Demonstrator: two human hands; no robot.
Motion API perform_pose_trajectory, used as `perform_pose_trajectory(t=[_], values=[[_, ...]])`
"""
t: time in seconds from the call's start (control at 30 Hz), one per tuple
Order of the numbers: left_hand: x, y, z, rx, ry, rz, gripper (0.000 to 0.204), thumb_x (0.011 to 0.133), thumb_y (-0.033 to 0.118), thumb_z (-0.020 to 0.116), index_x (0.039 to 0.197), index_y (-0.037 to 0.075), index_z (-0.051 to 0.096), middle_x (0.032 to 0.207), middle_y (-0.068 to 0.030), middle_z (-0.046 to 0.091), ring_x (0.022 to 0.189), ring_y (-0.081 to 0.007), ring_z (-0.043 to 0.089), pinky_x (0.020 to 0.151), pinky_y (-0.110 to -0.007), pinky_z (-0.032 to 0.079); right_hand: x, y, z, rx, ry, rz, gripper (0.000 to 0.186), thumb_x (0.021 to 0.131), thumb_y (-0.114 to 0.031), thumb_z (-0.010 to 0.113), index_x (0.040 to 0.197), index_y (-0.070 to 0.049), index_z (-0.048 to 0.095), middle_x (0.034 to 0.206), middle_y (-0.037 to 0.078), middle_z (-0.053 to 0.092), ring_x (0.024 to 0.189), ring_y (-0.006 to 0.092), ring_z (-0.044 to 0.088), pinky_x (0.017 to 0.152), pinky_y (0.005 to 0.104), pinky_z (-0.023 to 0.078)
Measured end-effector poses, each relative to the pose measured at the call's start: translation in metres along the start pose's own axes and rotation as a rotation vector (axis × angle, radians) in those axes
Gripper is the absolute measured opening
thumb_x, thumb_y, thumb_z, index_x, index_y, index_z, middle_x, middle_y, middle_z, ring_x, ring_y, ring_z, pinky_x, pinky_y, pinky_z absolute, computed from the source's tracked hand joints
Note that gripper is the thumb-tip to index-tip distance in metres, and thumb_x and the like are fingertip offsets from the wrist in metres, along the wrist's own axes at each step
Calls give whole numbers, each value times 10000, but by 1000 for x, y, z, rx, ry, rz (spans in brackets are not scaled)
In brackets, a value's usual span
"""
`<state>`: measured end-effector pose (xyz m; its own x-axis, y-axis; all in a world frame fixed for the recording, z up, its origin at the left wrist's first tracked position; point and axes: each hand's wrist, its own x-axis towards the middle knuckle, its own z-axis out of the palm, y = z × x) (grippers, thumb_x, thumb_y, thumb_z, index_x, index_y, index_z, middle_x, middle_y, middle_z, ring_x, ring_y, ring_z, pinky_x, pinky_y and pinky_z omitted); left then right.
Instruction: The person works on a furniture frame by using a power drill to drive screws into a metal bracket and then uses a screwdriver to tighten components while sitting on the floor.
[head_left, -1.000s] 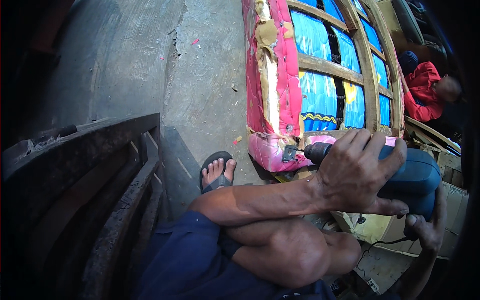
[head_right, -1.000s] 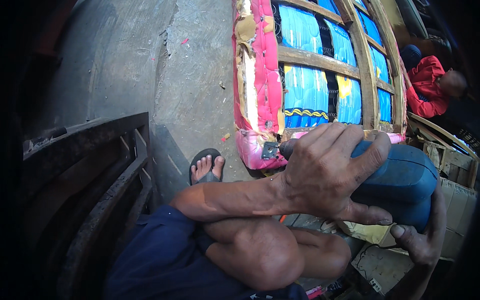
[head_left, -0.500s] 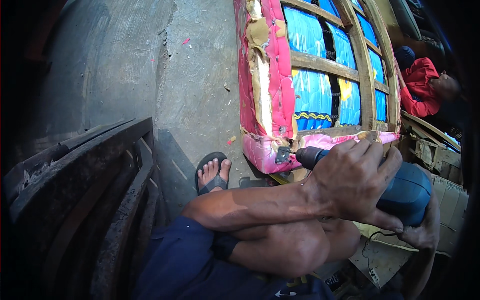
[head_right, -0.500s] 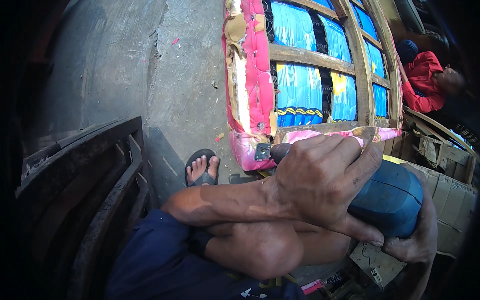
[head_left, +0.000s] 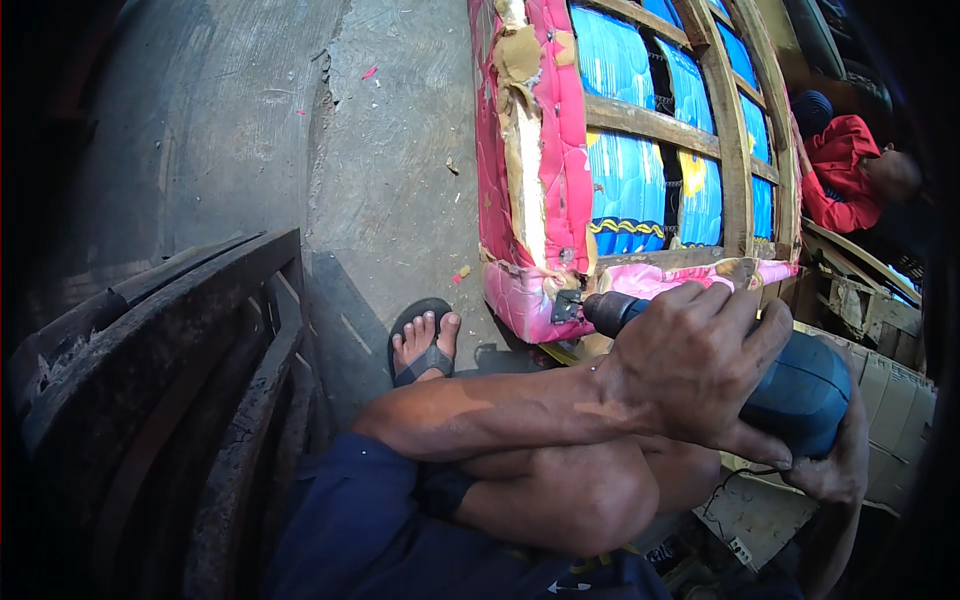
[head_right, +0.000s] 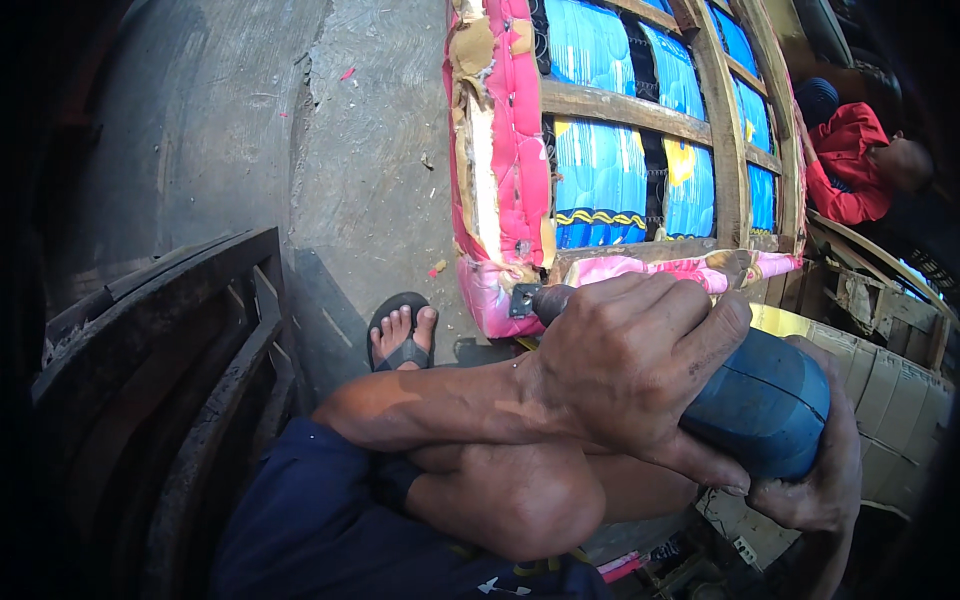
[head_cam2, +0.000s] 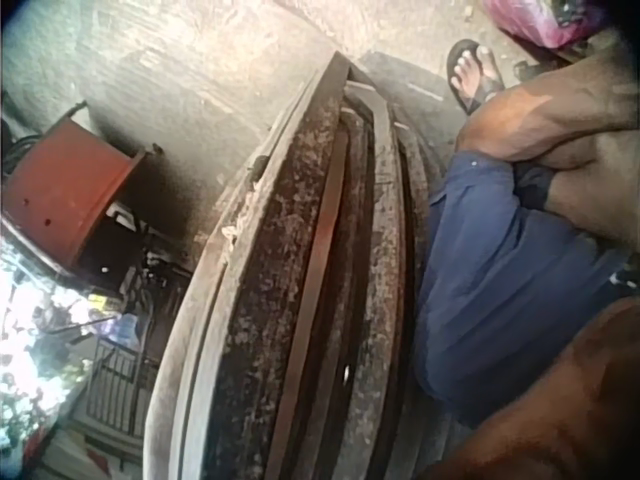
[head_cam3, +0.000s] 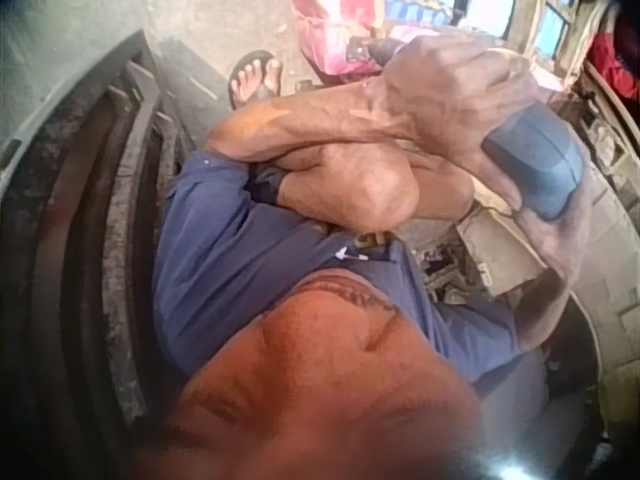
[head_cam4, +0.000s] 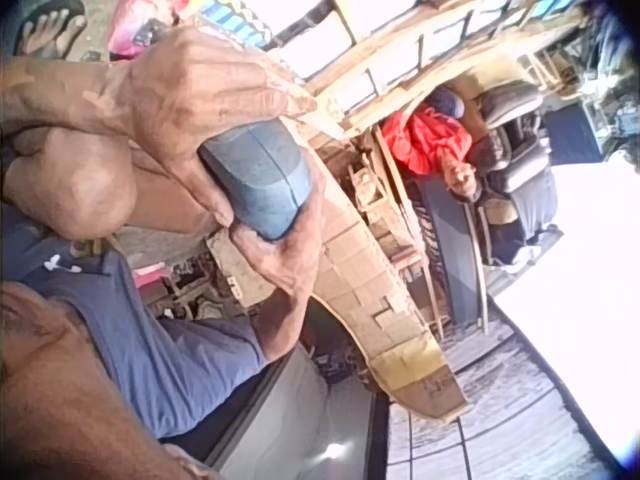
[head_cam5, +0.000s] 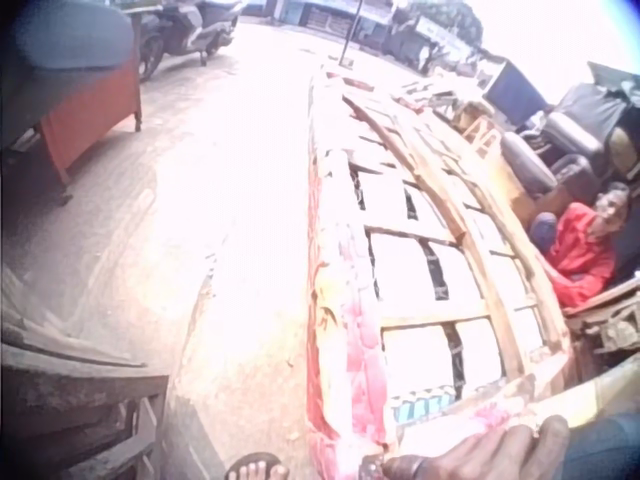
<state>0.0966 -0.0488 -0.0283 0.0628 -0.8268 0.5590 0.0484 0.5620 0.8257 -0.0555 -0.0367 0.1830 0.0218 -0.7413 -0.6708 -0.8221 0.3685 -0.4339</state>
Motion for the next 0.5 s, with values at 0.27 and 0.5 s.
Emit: perform_pose_trajectory(t=[0.27, 0.5], values=[[-4, -4, -5, -18, -12, 7, 1014, 656, 832, 752, 1114, -63, 614, 836, -144, 618, 688, -304, 668, 635, -408, 546, 0, 0, 6, 96, 0, 3, 986, 797, -61, 816, 1609, -25, 258, 1460, 211, 540, 1339, 326, 575, 1110, 434, 471], [-4, -7, -10, -16, 7, 5, 1019, 640, 834, 763, 1106, -62, 627, 823, -131, 619, 686, -296, 667, 633, -399, 545, 8, 5, 16, -119, 93, -16, 952, 721, -206, 838, 1518, 22, 368, 1364, 216, 601, 1255, 327, 632, 1051, 440, 510]])
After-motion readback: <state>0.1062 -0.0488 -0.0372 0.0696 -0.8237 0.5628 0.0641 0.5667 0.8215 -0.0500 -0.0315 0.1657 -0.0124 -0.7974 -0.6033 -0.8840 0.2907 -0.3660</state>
